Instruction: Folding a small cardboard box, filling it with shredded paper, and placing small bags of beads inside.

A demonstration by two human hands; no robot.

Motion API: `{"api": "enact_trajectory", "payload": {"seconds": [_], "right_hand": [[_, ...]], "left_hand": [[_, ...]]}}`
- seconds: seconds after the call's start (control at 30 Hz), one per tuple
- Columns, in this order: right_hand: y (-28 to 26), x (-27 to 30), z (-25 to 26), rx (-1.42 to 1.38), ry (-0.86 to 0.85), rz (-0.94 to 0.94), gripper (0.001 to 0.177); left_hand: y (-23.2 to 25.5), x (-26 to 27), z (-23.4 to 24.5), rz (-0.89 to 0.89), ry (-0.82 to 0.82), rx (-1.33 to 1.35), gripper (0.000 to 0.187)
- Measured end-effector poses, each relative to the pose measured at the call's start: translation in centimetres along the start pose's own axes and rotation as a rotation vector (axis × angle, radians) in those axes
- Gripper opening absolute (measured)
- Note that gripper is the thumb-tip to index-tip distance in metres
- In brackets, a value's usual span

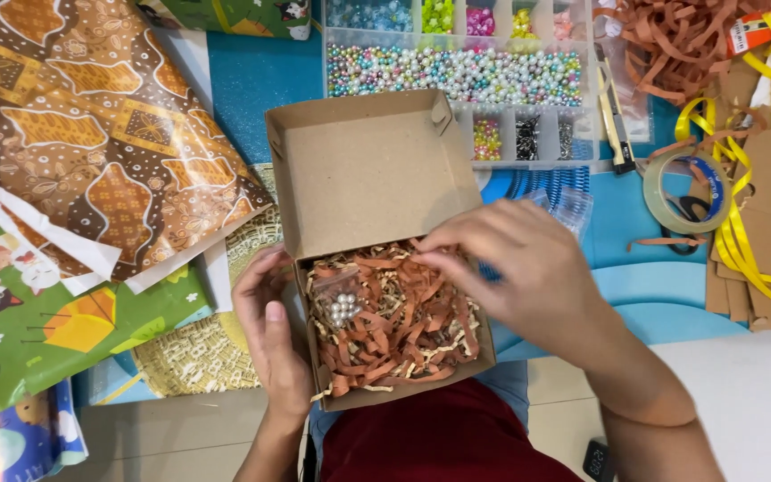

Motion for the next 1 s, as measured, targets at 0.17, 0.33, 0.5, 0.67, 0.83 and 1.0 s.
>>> {"api": "enact_trajectory", "payload": {"seconds": [0.17, 0.33, 0.5, 0.67, 0.83, 1.0], "right_hand": [[3.3, 6.3, 3.5, -0.051, 0.287, -0.624, 0.01], [6.4, 10.8, 1.3, -0.033, 0.218, -0.796, 0.018], [7.6, 12.2, -0.7, -0.048, 0.084, -0.902, 0.041], [8.5, 12.7, -1.9, -0.011, -0.014, -0.963, 0.049], [8.8, 13.0, -2.0, 0.05, -0.05, -0.935, 0.045], [8.9, 12.9, -1.9, 0.048, -0.05, -0.92, 0.047]], "left_hand": [[-0.7, 0.1, 0.1, 0.043, 0.027, -0.015, 0.053], [-1.3, 0.1, 0.2, 0.061, 0.047, -0.074, 0.059], [-1.2, 0.1, 0.1, 0.041, 0.073, -0.115, 0.06], [-1.1, 0.0, -0.1, 0.042, 0.063, -0.082, 0.055], [-0.9, 0.0, -0.2, 0.033, 0.06, -0.107, 0.053], [-0.9, 0.0, -0.3, 0.022, 0.058, -0.096, 0.052]]}}
Point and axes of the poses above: each hand's wrist, its own x-axis away from the middle knuckle, its own z-axis out of the back of the hand, y = z × x, the point moved 3 cm from there along -x, towards the middle knuckle, and after that the axes turned 9 degrees about z, right-handed, at the moved point
